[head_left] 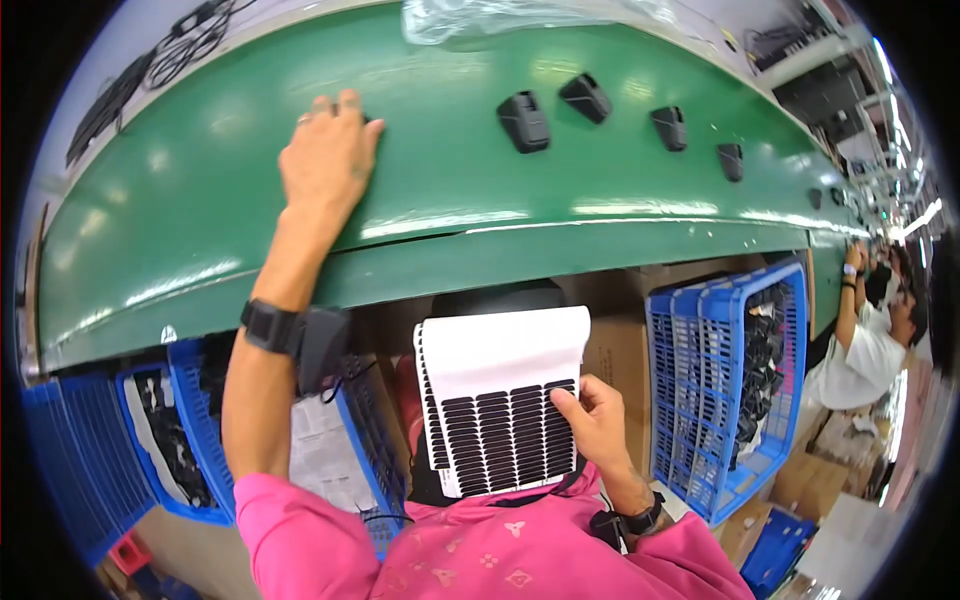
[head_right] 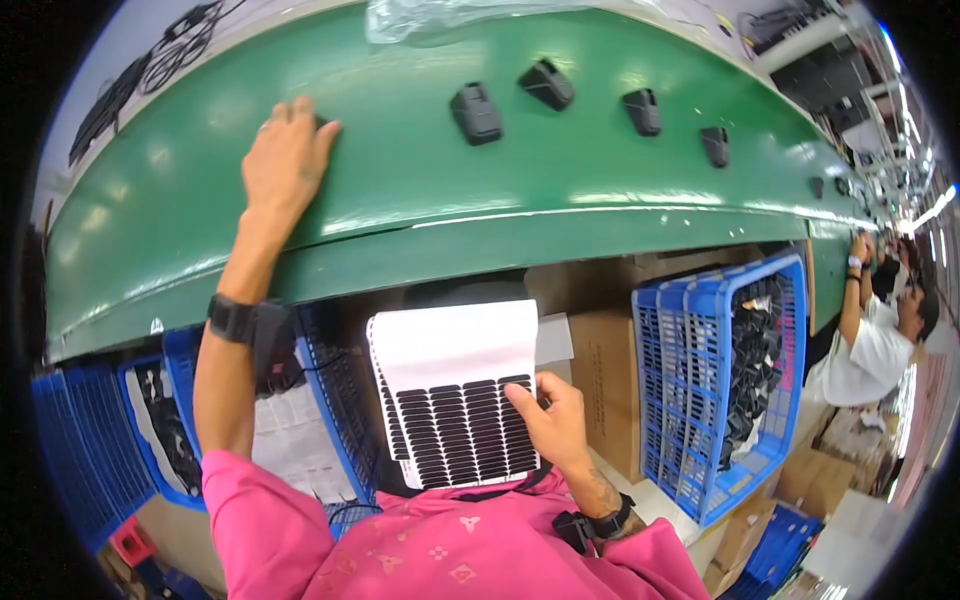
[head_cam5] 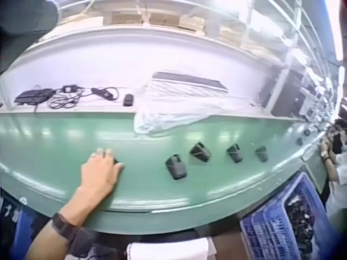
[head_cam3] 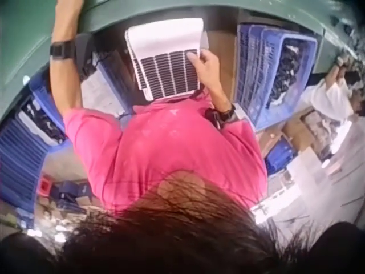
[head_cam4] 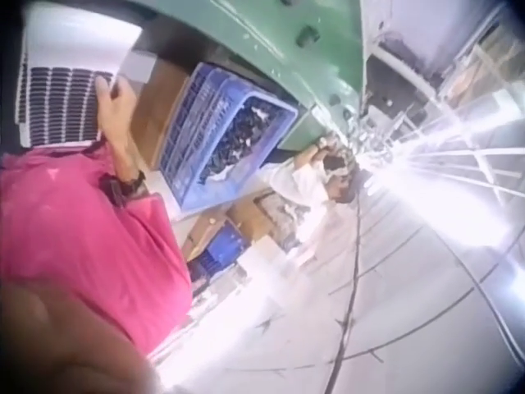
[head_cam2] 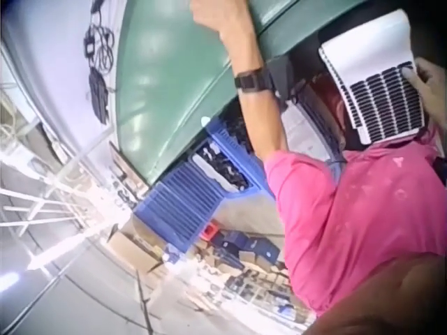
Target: The person peels a sticker from a sheet, applies it to the bottom of a computer mouse, and then places a plastic charger base from a bin onto the conveyor belt.
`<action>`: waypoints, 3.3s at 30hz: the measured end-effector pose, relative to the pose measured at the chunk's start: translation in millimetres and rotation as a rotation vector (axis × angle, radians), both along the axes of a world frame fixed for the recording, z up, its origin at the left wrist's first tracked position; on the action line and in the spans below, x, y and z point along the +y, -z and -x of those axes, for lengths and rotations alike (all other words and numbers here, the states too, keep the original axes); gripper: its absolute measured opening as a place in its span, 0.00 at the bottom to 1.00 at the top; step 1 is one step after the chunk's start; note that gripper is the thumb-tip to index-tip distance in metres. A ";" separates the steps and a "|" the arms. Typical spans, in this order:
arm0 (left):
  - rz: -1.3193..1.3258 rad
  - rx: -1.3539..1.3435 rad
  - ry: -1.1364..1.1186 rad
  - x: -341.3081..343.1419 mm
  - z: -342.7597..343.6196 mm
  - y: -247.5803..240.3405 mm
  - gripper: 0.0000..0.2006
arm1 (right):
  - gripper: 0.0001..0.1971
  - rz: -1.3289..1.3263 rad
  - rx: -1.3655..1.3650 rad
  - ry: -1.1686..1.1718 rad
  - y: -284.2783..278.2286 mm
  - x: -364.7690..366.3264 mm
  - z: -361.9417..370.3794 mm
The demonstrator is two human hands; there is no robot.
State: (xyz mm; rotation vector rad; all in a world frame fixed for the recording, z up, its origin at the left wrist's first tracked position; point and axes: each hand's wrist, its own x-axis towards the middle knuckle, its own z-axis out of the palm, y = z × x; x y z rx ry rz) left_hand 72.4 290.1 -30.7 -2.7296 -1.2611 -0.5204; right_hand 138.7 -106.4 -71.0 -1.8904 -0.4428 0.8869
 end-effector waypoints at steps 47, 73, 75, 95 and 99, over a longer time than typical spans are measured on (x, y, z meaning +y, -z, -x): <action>1.552 -0.613 0.647 -277.5 38.6 5.4 0.34 | 0.06 -0.353 0.058 -0.011 -41.3 -18.1 -29.8; 2.005 -1.178 -0.077 -270.0 19.9 -22.3 0.24 | 0.08 -0.582 0.307 0.431 -25.6 -18.1 -62.8; 2.225 -1.441 -0.158 -262.4 23.6 -29.1 0.23 | 0.08 -0.663 0.437 0.466 -22.9 -17.8 -69.5; 1.865 -1.012 0.311 -287.8 44.6 -24.1 0.28 | 0.06 -0.473 0.410 0.081 -92.5 -1.2 -29.7; 1.991 -0.832 0.419 -284.4 45.3 -51.3 0.24 | 0.03 -0.472 0.384 0.019 -129.0 -2.6 -26.9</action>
